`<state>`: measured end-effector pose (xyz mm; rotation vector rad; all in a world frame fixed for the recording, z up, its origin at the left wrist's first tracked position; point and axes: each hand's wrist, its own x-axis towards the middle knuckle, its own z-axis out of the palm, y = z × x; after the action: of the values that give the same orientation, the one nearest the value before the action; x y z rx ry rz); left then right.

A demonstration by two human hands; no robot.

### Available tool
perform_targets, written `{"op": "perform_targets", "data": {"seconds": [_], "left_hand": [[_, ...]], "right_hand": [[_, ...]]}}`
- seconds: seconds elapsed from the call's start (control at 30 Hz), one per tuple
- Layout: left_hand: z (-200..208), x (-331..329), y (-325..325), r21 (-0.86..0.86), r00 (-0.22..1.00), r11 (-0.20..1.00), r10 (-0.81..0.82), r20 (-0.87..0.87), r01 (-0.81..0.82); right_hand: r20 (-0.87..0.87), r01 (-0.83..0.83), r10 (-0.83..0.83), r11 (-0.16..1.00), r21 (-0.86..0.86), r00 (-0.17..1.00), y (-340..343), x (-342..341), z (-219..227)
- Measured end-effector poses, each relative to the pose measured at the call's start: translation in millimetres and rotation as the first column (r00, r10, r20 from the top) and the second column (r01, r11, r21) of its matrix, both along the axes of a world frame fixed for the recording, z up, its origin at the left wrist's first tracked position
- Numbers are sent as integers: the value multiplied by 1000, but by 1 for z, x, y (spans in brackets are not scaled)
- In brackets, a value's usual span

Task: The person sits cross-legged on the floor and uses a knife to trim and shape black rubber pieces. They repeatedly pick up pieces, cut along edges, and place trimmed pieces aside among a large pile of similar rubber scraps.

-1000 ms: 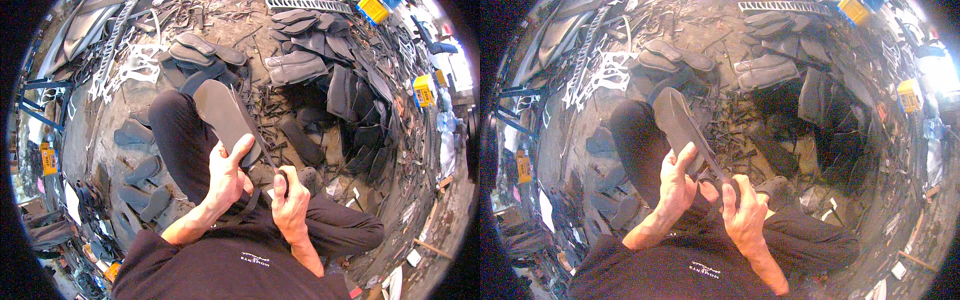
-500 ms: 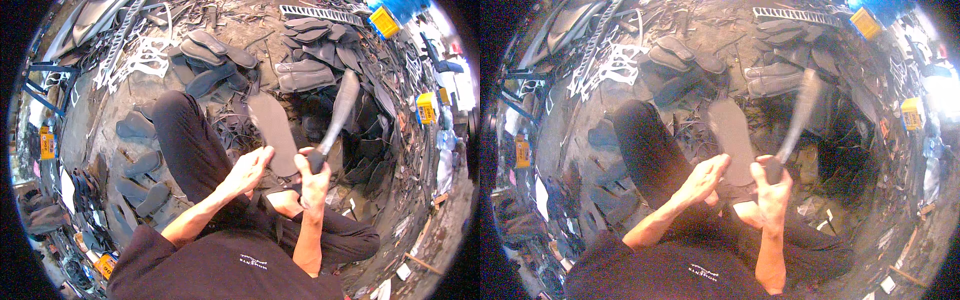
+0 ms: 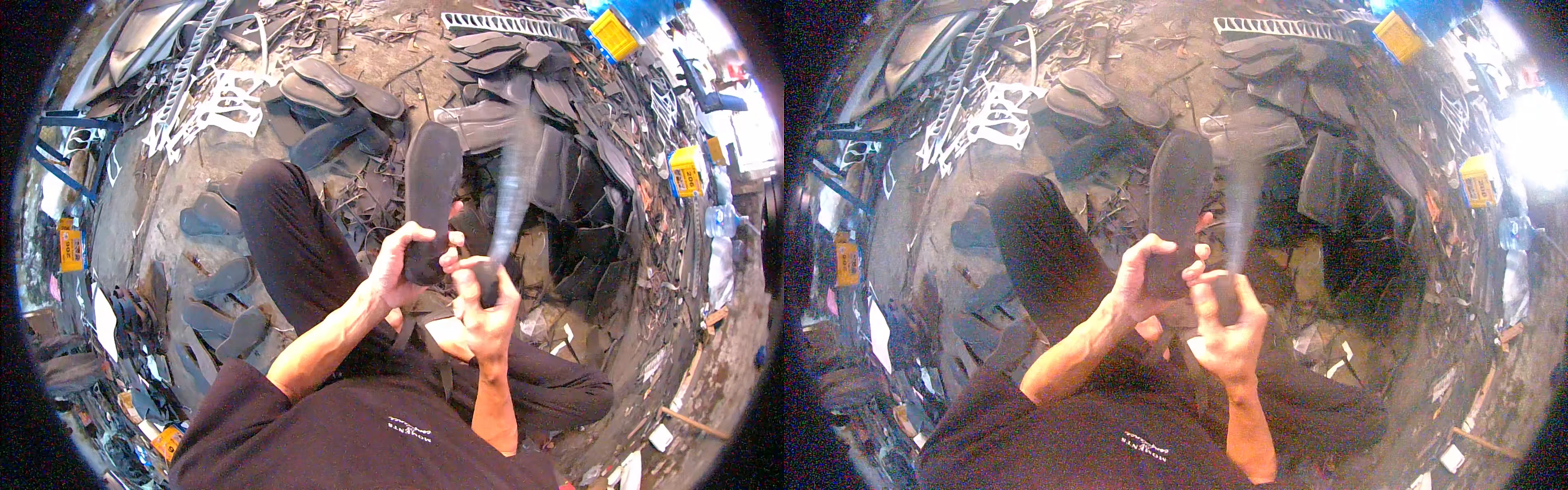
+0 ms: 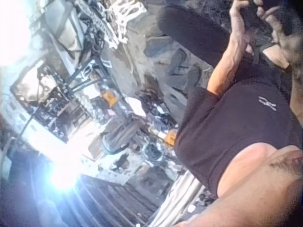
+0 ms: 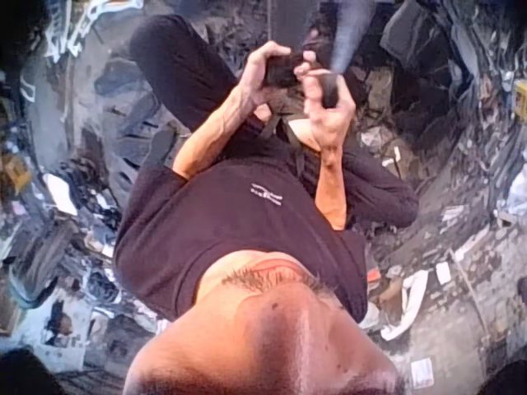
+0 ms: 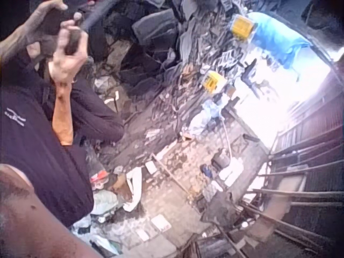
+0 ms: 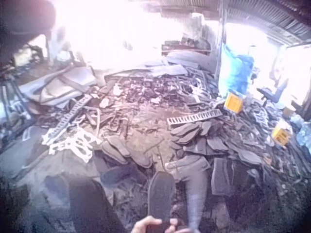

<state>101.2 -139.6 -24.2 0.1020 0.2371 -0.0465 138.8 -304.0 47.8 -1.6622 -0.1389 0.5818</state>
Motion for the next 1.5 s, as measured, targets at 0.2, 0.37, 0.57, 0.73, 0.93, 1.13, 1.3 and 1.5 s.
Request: {"op": "perform_targets", "data": {"seconds": [0.2,0.37,0.57,0.73,0.93,1.13,1.3,1.5], "left_hand": [[8,-7,1,-59,999,998,18,37,-15],[0,-7,0,3,999,1000,13,-47,-13],[-10,-4,-2,232,993,973,23,-120,5],[-29,-3,-28,565,964,812,13,-266,145],[-27,-13,-36,586,969,788,-54,-241,190],[-34,-6,-36,647,962,750,60,-268,133],[-52,-6,-33,565,942,813,65,-329,141],[-65,-7,-35,594,926,785,73,-369,175]], "right_hand": [[-139,251,-245,968,29,960,-27,27,-34],[-262,305,-284,951,42,922,-33,31,-56],[-293,207,-186,978,40,938,-32,32,-68],[-340,57,-48,998,17,939,-20,21,-65],[-364,232,-197,971,55,910,-33,25,-94],[-406,354,-271,924,145,873,-26,30,-55],[-315,324,-171,779,537,934,-65,49,-40],[-295,489,-390,699,522,872,-71,55,-28]]}}
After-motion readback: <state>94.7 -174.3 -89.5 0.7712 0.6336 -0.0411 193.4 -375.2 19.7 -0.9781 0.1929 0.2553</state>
